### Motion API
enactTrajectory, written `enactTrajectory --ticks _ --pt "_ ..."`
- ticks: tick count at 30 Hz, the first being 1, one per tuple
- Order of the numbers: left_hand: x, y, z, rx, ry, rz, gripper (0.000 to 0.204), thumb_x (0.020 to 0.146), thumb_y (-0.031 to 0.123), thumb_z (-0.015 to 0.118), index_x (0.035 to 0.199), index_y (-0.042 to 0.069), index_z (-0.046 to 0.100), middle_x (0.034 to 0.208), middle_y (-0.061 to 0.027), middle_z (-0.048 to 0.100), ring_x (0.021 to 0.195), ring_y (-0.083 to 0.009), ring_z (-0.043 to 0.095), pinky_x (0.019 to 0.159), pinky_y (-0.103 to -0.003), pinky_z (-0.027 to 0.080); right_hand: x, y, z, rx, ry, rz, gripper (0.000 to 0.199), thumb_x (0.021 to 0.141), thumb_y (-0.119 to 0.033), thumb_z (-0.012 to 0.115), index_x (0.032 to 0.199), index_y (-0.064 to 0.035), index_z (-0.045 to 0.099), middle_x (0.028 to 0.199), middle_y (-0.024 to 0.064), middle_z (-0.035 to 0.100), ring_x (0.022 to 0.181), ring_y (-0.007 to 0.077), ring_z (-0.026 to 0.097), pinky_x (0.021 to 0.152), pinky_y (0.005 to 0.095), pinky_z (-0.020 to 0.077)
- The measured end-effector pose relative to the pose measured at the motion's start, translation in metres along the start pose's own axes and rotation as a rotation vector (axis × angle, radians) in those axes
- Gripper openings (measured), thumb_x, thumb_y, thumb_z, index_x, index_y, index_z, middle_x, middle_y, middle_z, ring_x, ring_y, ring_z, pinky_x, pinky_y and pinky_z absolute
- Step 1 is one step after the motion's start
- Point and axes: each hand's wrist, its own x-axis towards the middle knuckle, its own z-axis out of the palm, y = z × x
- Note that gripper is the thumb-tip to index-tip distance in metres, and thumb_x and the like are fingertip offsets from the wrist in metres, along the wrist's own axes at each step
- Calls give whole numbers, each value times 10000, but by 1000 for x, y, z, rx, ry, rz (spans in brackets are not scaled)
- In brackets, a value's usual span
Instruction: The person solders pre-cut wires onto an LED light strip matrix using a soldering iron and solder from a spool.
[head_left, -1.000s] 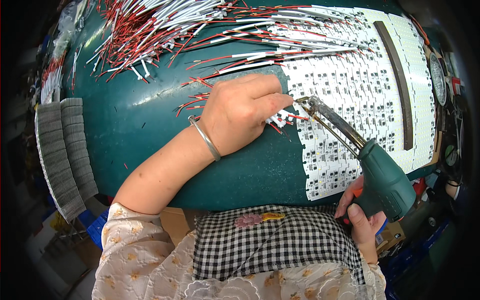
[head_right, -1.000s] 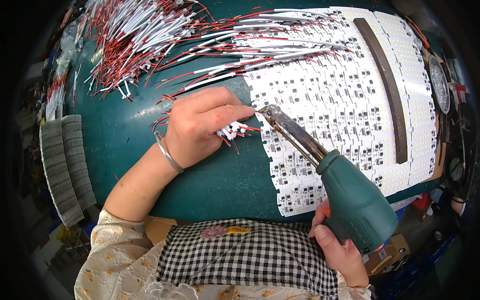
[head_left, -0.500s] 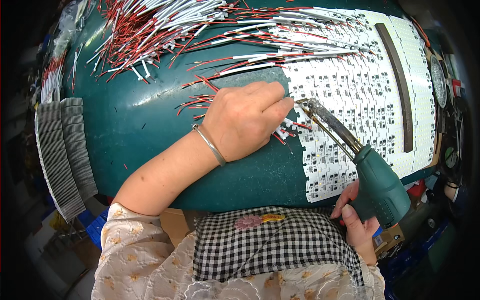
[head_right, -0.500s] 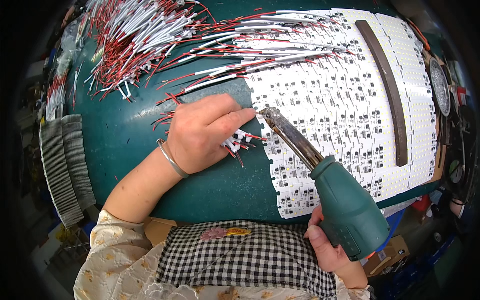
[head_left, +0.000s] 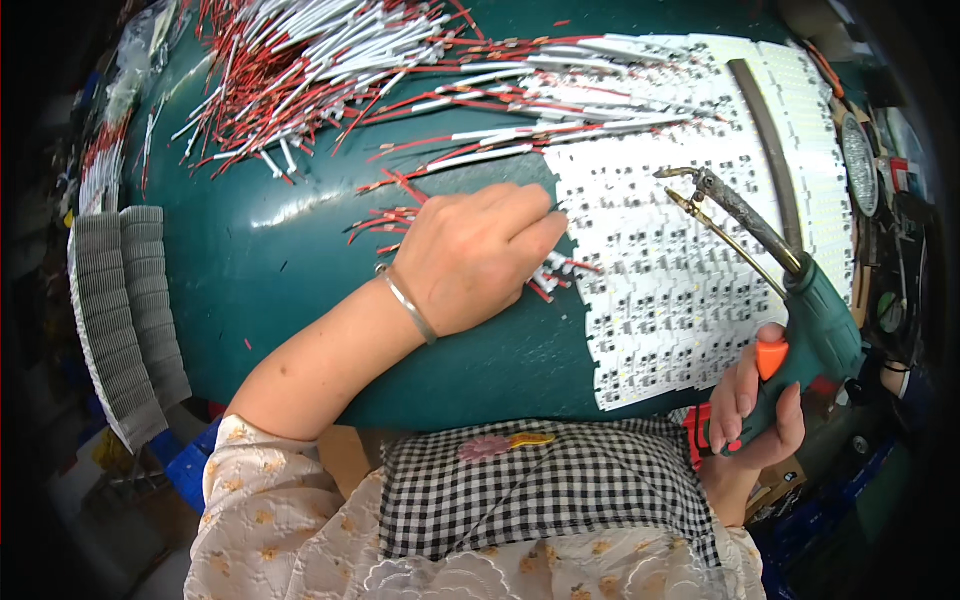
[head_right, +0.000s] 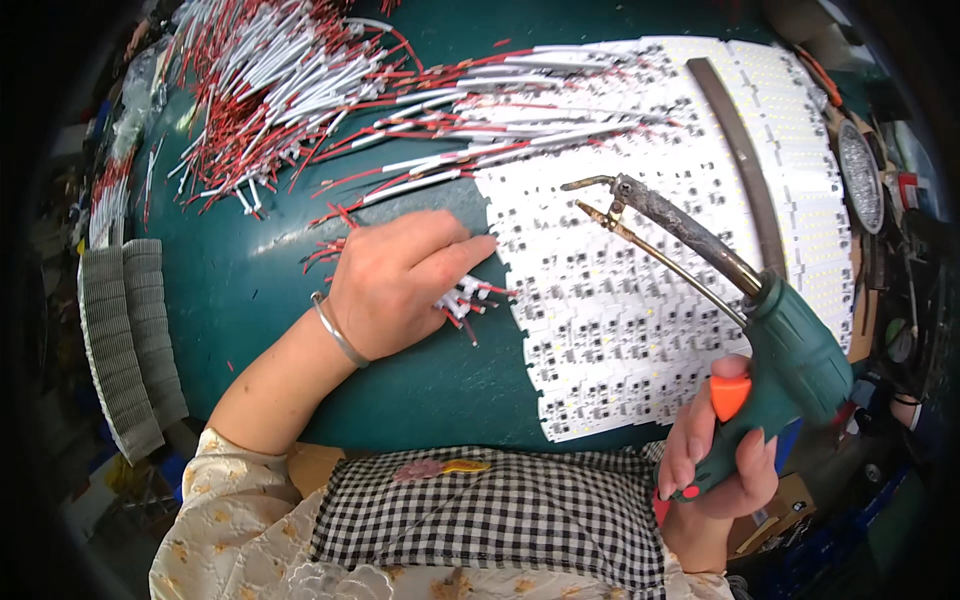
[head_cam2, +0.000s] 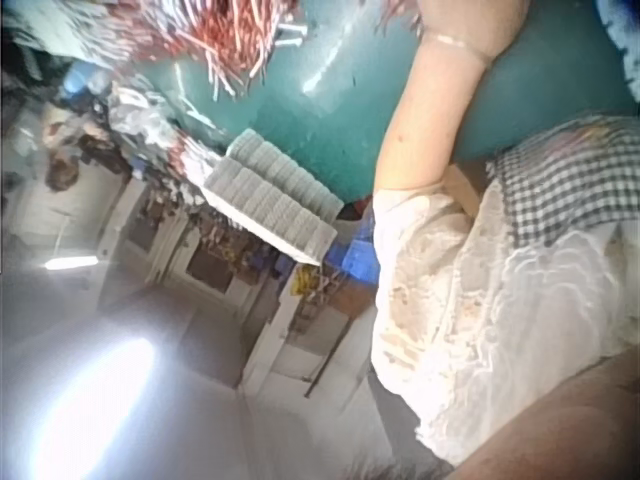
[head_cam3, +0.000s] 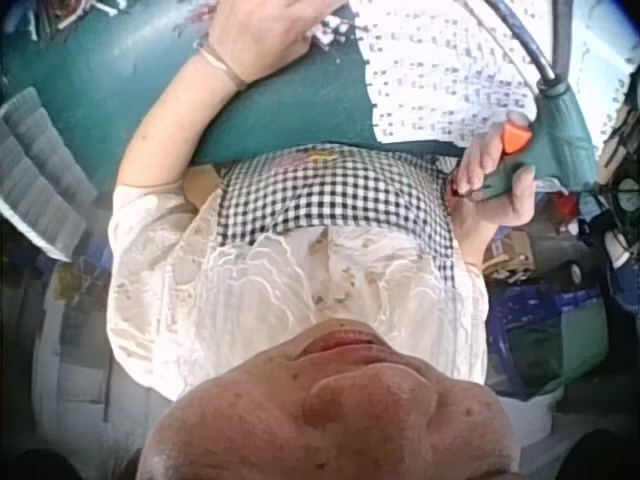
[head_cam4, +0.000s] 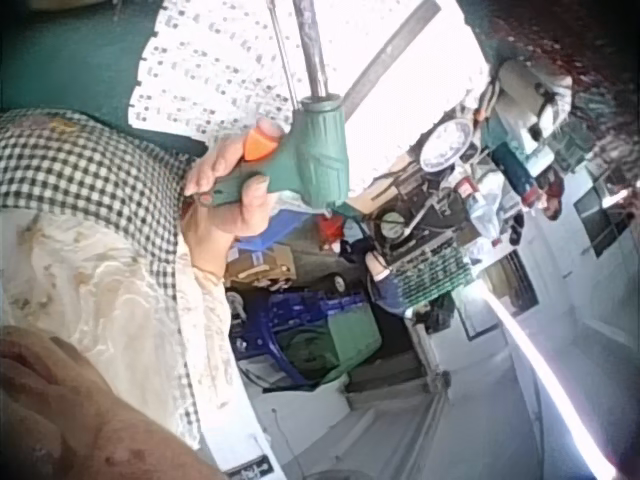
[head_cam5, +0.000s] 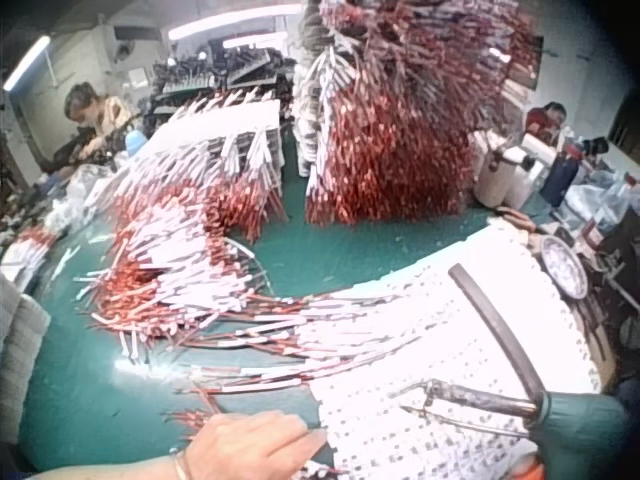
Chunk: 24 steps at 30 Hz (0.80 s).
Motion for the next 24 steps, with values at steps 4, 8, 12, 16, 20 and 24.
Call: enactTrajectory --ticks 4,8,12,16,20,24 --pt "0 3 1 -27 21 1 418 602 -28 717 1005 39 629 840 -81 611 715 -254 623 570 -344 510 4 -7 -21 351 -95 78 547 983 -307 481 1355 61 324 744 120 499 469 176 502 364 295 483" --pt "3 1 -2 -19 22 -36 358 645 -13 739 982 31 628 825 -81 623 745 -258 615 603 -343 498 7 -7 -24 556 -102 101 554 988 -330 463 1364 54 332 752 122 509 472 170 504 364 282 476" --pt "10 6 -11 33 200 1 346 644 -30 736 964 17 613 813 -90 630 715 -247 617 579 -331 487 6 -6 -23 654 -128 93 542 992 -319 456 1359 62 338 756 124 510 486 170 522 366 278 482" --pt "4 3 -7 -102 334 -52 314 703 -52 685 985 8 560 786 -104 613 621 -218 604 542 -318 480 6 -7 -23 689 -149 105 538 996 -317 450 1358 65 336 755 122 510 487 170 530 369 278 487" --pt "6 9 -6 -224 299 -98 225 765 -60 660 950 7 550 790 -102 607 627 -223 600 541 -314 472 4 -7 -24 719 -130 110 535 997 -318 449 1354 66 338 752 122 510 484 173 541 369 277 492" --pt "6 -1 -6 -205 310 -16 338 685 -45 732 964 49 566 803 -84 621 636 -257 618 518 -332 491 4 -5 -23 773 -105 115 530 998 -317 449 1344 70 341 743 123 508 478 170 540 361 268 489"
